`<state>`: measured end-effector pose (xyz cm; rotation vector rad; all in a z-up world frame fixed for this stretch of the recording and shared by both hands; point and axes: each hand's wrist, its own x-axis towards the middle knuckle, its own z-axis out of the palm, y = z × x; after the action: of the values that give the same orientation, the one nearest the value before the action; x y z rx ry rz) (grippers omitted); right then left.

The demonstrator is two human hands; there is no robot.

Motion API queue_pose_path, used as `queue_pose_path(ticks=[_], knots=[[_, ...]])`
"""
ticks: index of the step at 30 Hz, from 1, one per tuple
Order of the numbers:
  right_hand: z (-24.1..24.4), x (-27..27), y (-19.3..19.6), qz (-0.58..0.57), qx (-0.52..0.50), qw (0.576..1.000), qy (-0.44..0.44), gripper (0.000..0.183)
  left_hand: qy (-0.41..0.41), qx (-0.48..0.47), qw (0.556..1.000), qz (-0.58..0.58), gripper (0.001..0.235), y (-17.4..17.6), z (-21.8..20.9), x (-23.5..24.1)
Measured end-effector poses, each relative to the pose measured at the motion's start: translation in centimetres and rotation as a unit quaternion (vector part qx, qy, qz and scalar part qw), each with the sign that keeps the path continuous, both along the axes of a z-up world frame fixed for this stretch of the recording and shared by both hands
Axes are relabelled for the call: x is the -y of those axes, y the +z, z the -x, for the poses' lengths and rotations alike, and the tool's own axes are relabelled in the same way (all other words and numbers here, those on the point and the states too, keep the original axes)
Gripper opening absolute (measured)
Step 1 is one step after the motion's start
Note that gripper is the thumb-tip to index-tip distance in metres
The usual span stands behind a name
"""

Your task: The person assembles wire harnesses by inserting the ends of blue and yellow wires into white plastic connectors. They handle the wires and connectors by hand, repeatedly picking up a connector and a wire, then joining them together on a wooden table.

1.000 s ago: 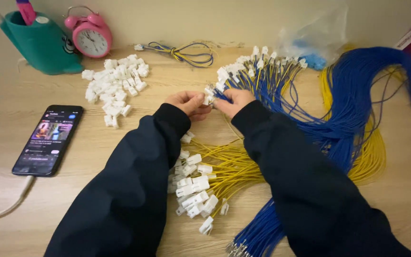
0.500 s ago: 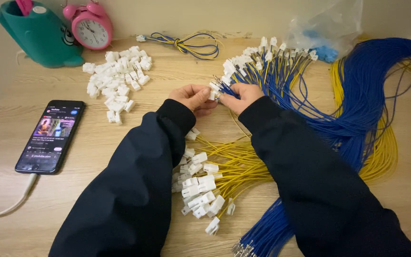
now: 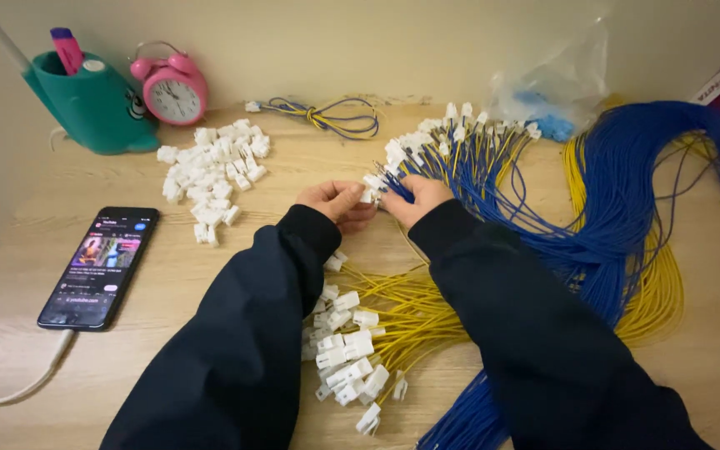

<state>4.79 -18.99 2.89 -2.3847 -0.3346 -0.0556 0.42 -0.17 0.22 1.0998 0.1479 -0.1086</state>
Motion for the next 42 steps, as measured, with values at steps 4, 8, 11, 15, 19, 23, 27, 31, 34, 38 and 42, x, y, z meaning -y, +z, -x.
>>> queue_pose_path(ticks=[4, 8, 11, 15, 19, 23, 27, 31, 34, 38, 42], knots=[[0.6, -0.2, 0.4, -0.006, 0.004, 1.000, -0.013, 0.033, 0.010, 0.000, 1.000, -0.002, 0.029, -1.2, -0.8, -0.4], [0.5, -0.1, -0.1, -0.022, -0.010, 1.000, 0.000, 0.032, 0.003, 0.004, 1.000, -0.007, 0.028, -1.8, -1.0, -0.4], [0.9, -0.1, 0.1, -0.045, -0.010, 0.999, 0.009, 0.028, -0.004, 0.004, 1.000, -0.001, 0.027, -1.8, -0.8, -0.5], [0.4, 0.0, -0.5, -0.076, -0.026, 0.996, 0.031, 0.026, -0.016, 0.011, 1.000, -0.003, 0.026, -1.3, -0.4, -0.7], [-0.3, 0.3, -1.3, -0.093, -0.024, 0.995, 0.042, 0.027, -0.021, 0.011, 1.000, -0.007, 0.028, -1.3, -0.5, -0.6], [0.9, -0.2, -0.1, -0.094, -0.011, 0.995, 0.027, 0.025, -0.028, 0.013, 1.000, 0.000, 0.027, -1.2, -0.3, -0.7], [1.1, -0.2, 0.6, -0.036, 0.025, 0.999, 0.030, 0.031, -0.024, 0.019, 0.999, -0.008, 0.028, -1.2, -0.5, -0.8], [1.1, 0.0, 0.7, -0.036, 0.035, 0.998, 0.036, 0.032, -0.022, 0.010, 1.000, -0.009, 0.028, -0.9, -0.2, -0.6], [1.2, 0.0, 1.0, -0.038, 0.056, 0.997, 0.023, 0.023, -0.022, -0.009, 1.000, -0.003, 0.025, -1.1, -0.5, -0.9], [1.7, 0.4, 1.0, -0.063, 0.033, 0.997, 0.019, 0.019, -0.031, -0.011, 0.999, 0.000, 0.025, -1.5, -0.5, -0.9], [1.4, 0.1, 1.0, -0.058, 0.029, 0.998, 0.021, 0.017, -0.028, -0.012, 1.000, 0.001, 0.025, -1.2, -0.5, -0.9]])
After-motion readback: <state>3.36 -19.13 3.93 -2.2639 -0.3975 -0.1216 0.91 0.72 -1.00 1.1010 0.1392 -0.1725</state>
